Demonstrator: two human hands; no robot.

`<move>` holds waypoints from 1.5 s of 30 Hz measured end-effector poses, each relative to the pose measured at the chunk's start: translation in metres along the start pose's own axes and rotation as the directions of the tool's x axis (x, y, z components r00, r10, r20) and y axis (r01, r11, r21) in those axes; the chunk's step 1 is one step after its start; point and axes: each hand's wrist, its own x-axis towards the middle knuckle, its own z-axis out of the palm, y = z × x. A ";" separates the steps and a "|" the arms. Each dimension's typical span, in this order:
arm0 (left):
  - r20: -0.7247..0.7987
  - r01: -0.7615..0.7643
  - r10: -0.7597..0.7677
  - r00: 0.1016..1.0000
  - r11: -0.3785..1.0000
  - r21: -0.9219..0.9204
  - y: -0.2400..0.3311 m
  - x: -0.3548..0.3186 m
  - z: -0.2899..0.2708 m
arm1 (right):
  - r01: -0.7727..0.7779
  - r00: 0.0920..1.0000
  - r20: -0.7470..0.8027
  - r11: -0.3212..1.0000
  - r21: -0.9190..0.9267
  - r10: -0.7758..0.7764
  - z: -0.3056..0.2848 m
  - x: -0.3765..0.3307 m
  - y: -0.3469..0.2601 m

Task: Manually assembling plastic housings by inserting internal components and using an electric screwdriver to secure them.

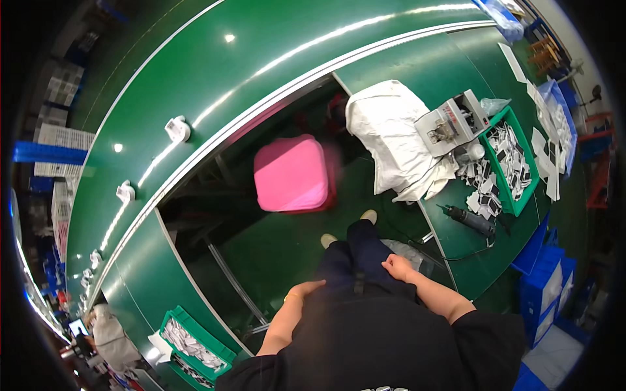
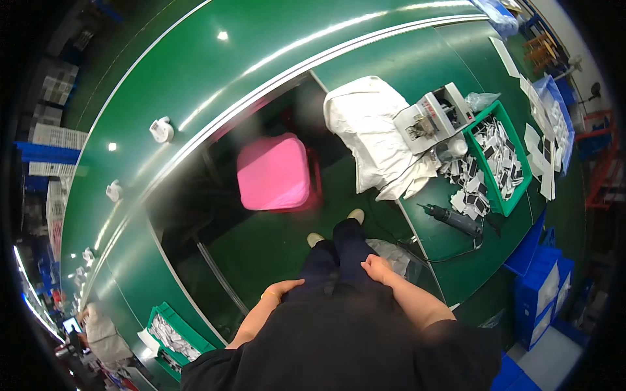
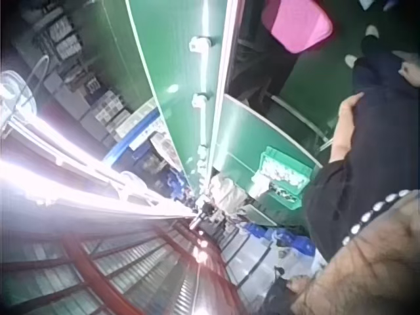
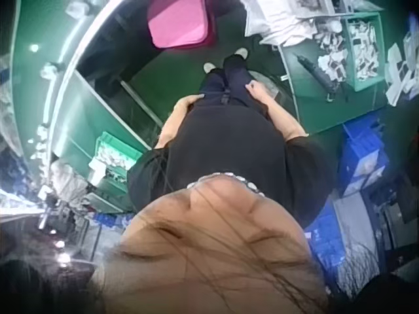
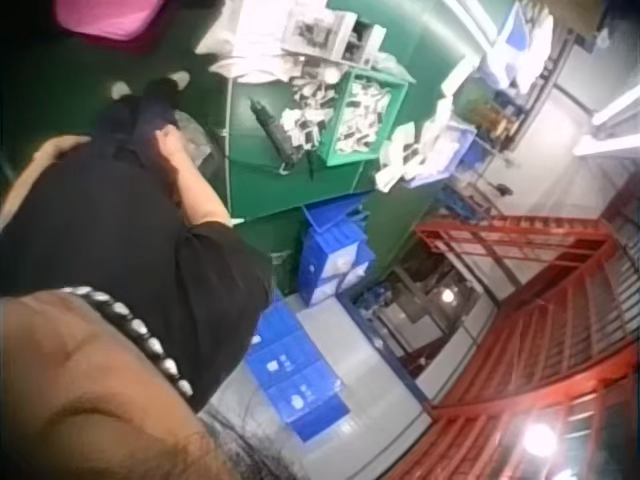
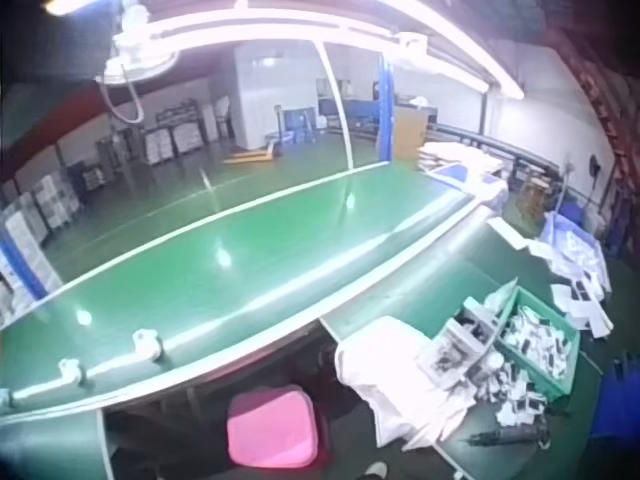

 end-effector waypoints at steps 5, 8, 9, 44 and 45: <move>-0.044 0.230 -0.244 0.969 0.950 -0.209 0.038 -0.048 -0.009 | 0.044 0.991 0.128 0.999 -0.023 -0.040 -0.059 -0.011 -0.030; -0.036 0.105 -0.118 0.992 0.961 -0.257 0.072 -0.060 -0.002 | 0.099 0.964 0.246 0.995 0.018 -0.100 -0.103 -0.021 -0.035; -0.159 -0.024 -0.019 0.987 0.964 -0.264 0.079 -0.052 -0.001 | 0.099 0.967 0.233 0.995 0.024 -0.102 -0.111 -0.015 -0.026; -0.236 0.203 0.296 0.925 0.137 0.970 0.412 0.129 -0.359 | -0.110 0.950 -0.005 0.350 0.930 0.313 -0.142 0.160 -0.055; -0.249 0.212 0.303 0.920 0.150 0.966 0.410 0.131 -0.345 | -0.117 0.921 -0.032 0.354 0.928 0.387 -0.134 0.164 -0.044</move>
